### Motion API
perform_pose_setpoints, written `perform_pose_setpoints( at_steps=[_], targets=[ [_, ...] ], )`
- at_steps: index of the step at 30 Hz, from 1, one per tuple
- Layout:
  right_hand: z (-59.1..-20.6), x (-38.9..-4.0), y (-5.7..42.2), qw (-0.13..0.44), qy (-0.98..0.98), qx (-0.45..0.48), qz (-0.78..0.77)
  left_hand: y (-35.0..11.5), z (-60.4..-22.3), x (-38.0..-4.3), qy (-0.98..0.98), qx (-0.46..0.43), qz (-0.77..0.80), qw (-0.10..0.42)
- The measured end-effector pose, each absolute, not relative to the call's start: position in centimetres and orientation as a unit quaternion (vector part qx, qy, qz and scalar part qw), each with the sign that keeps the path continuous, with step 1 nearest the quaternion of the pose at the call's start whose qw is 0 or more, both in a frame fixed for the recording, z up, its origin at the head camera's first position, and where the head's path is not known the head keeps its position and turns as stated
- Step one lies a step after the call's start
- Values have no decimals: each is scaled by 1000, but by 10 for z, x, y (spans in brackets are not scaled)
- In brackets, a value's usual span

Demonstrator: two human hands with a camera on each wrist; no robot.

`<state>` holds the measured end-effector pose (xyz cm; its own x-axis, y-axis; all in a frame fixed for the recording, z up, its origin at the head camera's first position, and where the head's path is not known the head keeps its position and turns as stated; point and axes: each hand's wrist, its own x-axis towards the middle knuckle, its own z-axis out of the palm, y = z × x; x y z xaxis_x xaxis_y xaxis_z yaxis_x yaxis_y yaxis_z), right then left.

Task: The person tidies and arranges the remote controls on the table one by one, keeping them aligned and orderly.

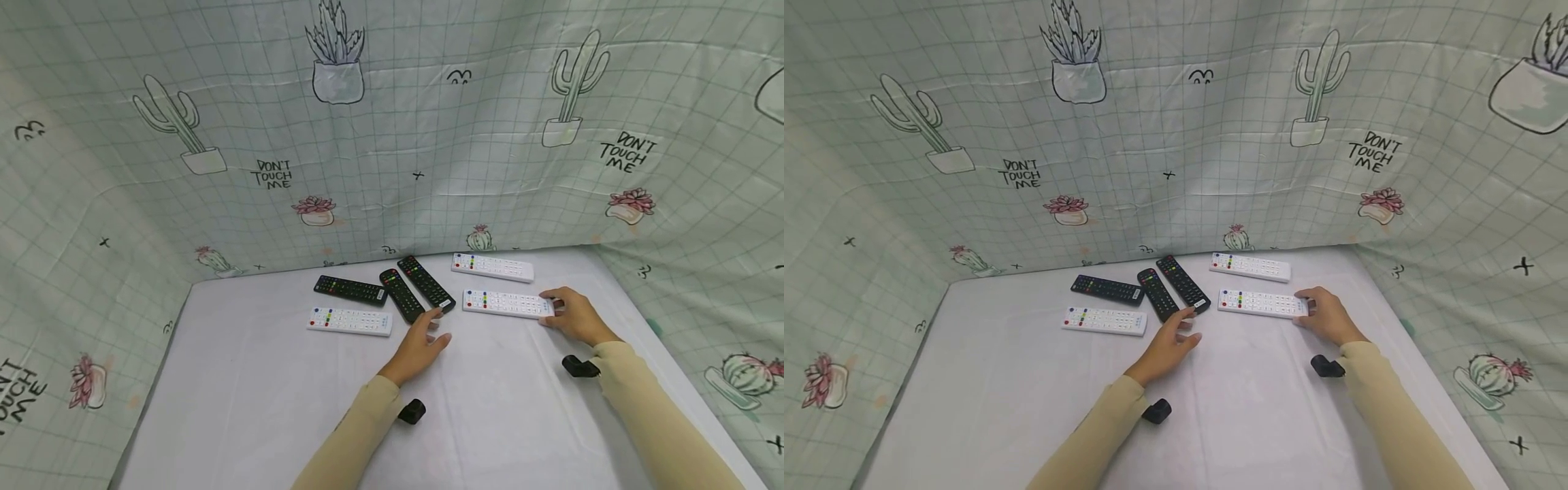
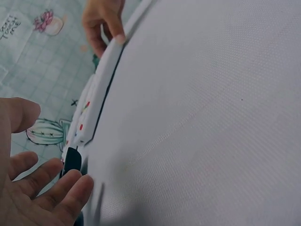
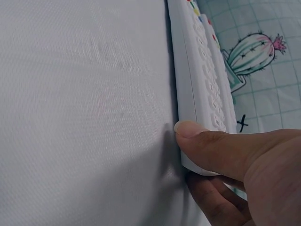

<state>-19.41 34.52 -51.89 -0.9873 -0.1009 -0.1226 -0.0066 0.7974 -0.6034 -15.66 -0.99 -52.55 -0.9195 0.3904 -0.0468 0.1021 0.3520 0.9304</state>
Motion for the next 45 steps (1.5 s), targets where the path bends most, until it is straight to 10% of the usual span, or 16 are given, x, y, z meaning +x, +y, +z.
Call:
perform_pose_setpoints(
  at_steps=[45],
  targets=[
    [-521, -168, 340, 69, 942, -33, -325, 31, -531, -175, 799, 104, 564, 180]
  ],
)
